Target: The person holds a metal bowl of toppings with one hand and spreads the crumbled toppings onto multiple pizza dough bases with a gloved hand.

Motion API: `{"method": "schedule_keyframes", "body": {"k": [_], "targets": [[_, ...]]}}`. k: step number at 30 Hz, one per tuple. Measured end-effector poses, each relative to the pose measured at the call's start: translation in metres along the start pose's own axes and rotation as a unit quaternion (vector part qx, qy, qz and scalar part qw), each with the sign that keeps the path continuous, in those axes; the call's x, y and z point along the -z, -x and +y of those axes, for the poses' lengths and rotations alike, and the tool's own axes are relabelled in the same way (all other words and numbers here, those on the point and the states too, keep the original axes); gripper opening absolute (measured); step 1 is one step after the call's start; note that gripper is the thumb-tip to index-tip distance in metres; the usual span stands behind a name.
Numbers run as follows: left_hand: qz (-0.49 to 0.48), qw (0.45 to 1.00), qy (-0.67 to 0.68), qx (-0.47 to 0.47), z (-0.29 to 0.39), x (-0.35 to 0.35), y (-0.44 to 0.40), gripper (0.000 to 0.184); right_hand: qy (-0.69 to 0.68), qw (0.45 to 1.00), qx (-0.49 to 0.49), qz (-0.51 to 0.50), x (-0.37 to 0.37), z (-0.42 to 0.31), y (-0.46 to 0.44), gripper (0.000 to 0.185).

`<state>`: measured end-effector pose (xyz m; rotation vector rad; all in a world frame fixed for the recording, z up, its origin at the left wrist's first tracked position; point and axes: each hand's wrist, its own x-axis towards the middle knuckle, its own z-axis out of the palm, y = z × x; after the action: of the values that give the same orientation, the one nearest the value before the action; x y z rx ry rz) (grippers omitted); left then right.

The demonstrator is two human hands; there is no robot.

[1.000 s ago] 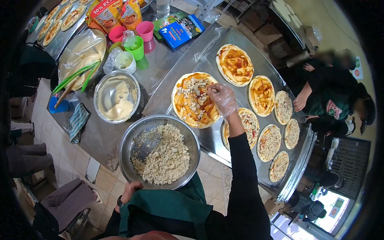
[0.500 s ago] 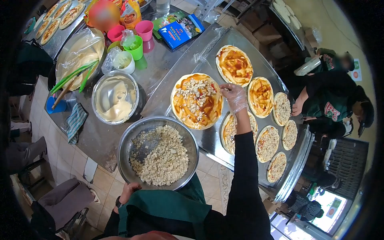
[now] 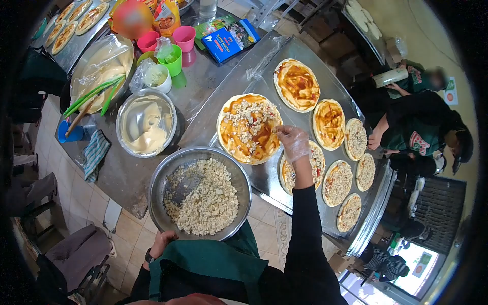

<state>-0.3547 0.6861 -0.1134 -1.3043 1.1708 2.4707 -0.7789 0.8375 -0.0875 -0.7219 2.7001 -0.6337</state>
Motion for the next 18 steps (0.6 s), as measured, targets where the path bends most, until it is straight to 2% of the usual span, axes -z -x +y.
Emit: {"method": "schedule_keyframes", "body": {"k": [3,6,8,9,11,12,14,17,18], "targets": [[0.001,1.000,0.002,0.012,0.000,0.001,0.000,0.002,-0.027,0.999,0.007,-0.019,-0.001,0.001,0.006,0.023],[0.019,0.999,0.019,0.042,-0.001,0.000,-0.001,0.003,-0.084,0.996,0.007,0.025,-0.010,0.002,0.002,0.021],[0.018,0.999,0.025,0.042,0.003,-0.002,0.000,0.003,-0.139,0.990,0.014,0.015,-0.014,-0.003,-0.001,0.020],[0.012,1.000,-0.023,0.005,-0.002,0.001,-0.002,0.003,-0.167,0.986,0.017,0.009,-0.015,-0.007,-0.001,0.020],[0.000,0.991,-0.119,-0.067,-0.012,0.006,-0.004,0.003,-0.145,0.988,-0.038,-0.029,-0.011,-0.017,0.002,0.020],[0.005,0.996,-0.088,-0.032,-0.011,0.006,-0.004,0.007,-0.134,0.988,-0.065,-0.048,-0.009,-0.023,0.005,0.021],[0.015,0.999,-0.026,0.037,-0.006,0.004,-0.003,0.013,-0.194,0.980,-0.051,0.017,-0.005,-0.032,0.016,0.021],[0.021,0.999,-0.004,0.028,-0.001,0.000,-0.001,0.022,-0.203,0.977,-0.021,0.058,0.009,-0.058,0.043,0.021],[0.011,1.000,0.006,0.019,0.003,-0.005,0.000,0.016,-0.193,0.979,-0.009,0.062,0.010,-0.065,0.055,0.020]]}}
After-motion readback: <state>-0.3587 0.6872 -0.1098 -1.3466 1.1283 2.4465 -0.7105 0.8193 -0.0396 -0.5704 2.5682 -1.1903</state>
